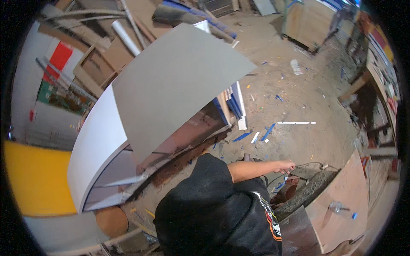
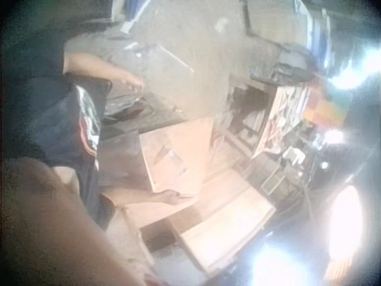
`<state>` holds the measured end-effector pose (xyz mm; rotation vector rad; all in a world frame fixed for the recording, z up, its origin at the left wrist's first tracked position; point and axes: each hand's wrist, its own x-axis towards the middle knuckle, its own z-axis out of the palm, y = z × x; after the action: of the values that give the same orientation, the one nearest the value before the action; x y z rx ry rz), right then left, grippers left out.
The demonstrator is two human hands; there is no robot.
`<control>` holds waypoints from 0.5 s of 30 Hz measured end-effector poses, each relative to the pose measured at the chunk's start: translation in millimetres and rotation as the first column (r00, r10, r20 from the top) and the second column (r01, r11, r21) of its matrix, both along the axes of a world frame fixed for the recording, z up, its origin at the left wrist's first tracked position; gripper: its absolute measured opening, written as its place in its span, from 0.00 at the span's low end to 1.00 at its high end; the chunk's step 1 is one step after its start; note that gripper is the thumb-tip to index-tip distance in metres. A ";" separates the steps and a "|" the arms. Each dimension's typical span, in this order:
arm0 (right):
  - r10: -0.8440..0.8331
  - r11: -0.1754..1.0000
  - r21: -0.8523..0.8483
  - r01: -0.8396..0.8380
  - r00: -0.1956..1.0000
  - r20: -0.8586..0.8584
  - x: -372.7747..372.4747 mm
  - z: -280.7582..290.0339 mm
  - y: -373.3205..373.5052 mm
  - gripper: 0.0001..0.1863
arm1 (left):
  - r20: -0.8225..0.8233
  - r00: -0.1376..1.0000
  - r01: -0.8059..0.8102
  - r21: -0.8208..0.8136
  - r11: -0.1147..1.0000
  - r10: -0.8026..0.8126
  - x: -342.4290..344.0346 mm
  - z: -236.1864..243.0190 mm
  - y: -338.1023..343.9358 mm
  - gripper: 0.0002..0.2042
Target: The person sands a rectangular board with a sanding block, then pours a yellow liquid onto the board and spreads it evenly with a cloth. The board is flipped and handled multiple times during the process.
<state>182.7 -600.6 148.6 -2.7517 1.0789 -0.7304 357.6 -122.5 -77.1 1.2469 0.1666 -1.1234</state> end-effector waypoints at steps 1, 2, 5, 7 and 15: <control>-0.011 1.000 -0.002 0.011 1.000 0.029 -17.9 6.4 8.1 0.33 | 0.012 1.000 0.017 -0.001 1.000 -0.017 1.2 -1.6 -2.1 0.20; -0.024 1.000 0.005 0.023 0.998 0.055 -36.0 10.3 11.0 0.33 | 0.014 0.999 0.038 0.013 0.999 -0.038 0.4 -0.6 -3.0 0.20; -0.071 0.997 0.017 0.070 0.988 0.134 -101.7 28.4 20.1 0.32 | 0.031 0.990 0.135 0.055 0.989 -0.137 2.5 0.9 -7.0 0.21; -0.131 0.991 0.014 0.130 0.975 0.181 -160.3 43.7 20.5 0.32 | 0.048 0.968 0.244 0.076 0.967 -0.248 6.6 -1.1 -14.0 0.24; -0.456 0.815 -0.149 0.559 0.779 0.429 -383.3 174.0 162.7 0.31 | 0.016 0.864 0.501 0.054 0.864 -0.503 12.0 -15.5 -37.0 0.28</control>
<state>-200.7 -437.9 322.7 -2.3341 1.7633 -1.5071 369.6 -159.5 -92.6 1.3909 -0.1695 -1.5553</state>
